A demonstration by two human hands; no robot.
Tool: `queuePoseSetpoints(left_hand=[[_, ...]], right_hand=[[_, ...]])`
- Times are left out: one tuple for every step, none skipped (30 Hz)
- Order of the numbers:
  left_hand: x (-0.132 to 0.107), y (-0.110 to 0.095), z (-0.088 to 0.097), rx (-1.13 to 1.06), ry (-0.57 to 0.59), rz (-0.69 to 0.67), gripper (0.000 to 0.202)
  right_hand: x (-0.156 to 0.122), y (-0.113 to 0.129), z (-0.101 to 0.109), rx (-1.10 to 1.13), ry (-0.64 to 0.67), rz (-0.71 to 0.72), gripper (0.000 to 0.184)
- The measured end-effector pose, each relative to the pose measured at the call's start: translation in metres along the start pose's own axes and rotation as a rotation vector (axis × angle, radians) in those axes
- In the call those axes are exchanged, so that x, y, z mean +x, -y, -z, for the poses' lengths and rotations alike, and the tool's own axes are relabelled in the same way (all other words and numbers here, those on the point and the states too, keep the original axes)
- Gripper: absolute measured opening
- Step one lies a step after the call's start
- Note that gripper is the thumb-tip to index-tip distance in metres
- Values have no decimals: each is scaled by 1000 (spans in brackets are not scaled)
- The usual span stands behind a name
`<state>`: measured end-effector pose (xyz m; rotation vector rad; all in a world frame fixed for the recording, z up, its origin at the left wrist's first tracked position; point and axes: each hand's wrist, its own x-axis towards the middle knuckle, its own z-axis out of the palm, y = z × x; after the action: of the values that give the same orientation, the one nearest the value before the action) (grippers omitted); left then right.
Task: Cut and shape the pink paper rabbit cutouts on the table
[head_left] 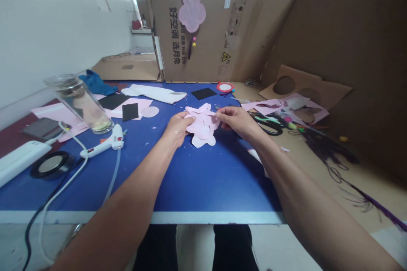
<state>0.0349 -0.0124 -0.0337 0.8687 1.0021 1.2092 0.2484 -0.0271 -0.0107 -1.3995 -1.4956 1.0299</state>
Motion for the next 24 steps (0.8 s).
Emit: queuePoseSetpoints(left_hand=[[0, -1, 0, -13, -6, -4, 15], [1, -1, 1, -27, -14, -8, 15], [1, -2, 1, -38, -25, -11, 15], [1, -2, 2, -45, -36, -13, 15], [1, -3, 2, -48, -46, -14, 16], [2, -3, 3, -48, -53, -15, 16], [2, -3, 4, -48, -61, -15, 16], [3, -3, 4, -50, -69, -16, 16], [3, -4, 5, -55, -77, -19, 16], [4, -4, 6, -61, -86, -23, 16], [4, -4, 6, -70, -96, -27, 16], [4, -5, 7, -82, -108, -31, 17], [5, -5, 7, -96, -118, -34, 17], [5, -6, 7, -112, -126, -35, 18], [5, -6, 7, -129, -130, -37, 18], [5, -6, 6, -148, -130, -38, 18], [5, -7, 6, -165, -125, -39, 18], [4, -7, 5, -180, -120, -38, 17], [4, -7, 5, -192, -117, -35, 17], [4, -8, 5, -205, -123, -34, 17], [4, -9, 5, -220, -135, -38, 17], [5, -11, 6, -238, -156, -50, 18], [5, -12, 8, -261, -181, -69, 19], [6, -14, 10, -285, -207, -92, 20]], right_hand=[[0, 0, 0, -6, -5, -12, 18], [-1, 1, 1, -16, -1, -28, 18], [-1, 2, 2, -28, 12, -46, 19], [-2, 3, 3, -43, 28, -66, 22], [-2, 3, 4, -58, 45, -87, 26], [-3, 4, 5, -66, 63, -106, 31], [-4, 4, 5, -69, 81, -120, 38], [-5, 5, 4, -66, 106, -131, 46], [-6, 5, 3, -59, 140, -137, 52], [-6, 4, 1, -49, 182, -139, 57], [-7, 4, -2, -36, 222, -137, 60], [-8, 3, -5, -23, 253, -134, 63], [-8, 1, -10, -11, 273, -130, 65], [-8, 0, -14, 2, 280, -126, 67], [-7, -2, -18, 19, 273, -122, 68], [-7, -3, -23, 37, 256, -117, 67], [-6, -5, -27, 53, 236, -111, 65], [-5, -6, -30, 66, 218, -102, 61], [-4, -7, -32, 75, 207, -92, 55], [-4, -7, -34, 81, 203, -83, 48], [-3, -7, -34, 83, 203, -79, 41], [-3, -6, -33, 81, 202, -80, 35], [-3, -5, -32, 79, 195, -84, 31], [-4, -3, -30, 76, 179, -89, 30]])
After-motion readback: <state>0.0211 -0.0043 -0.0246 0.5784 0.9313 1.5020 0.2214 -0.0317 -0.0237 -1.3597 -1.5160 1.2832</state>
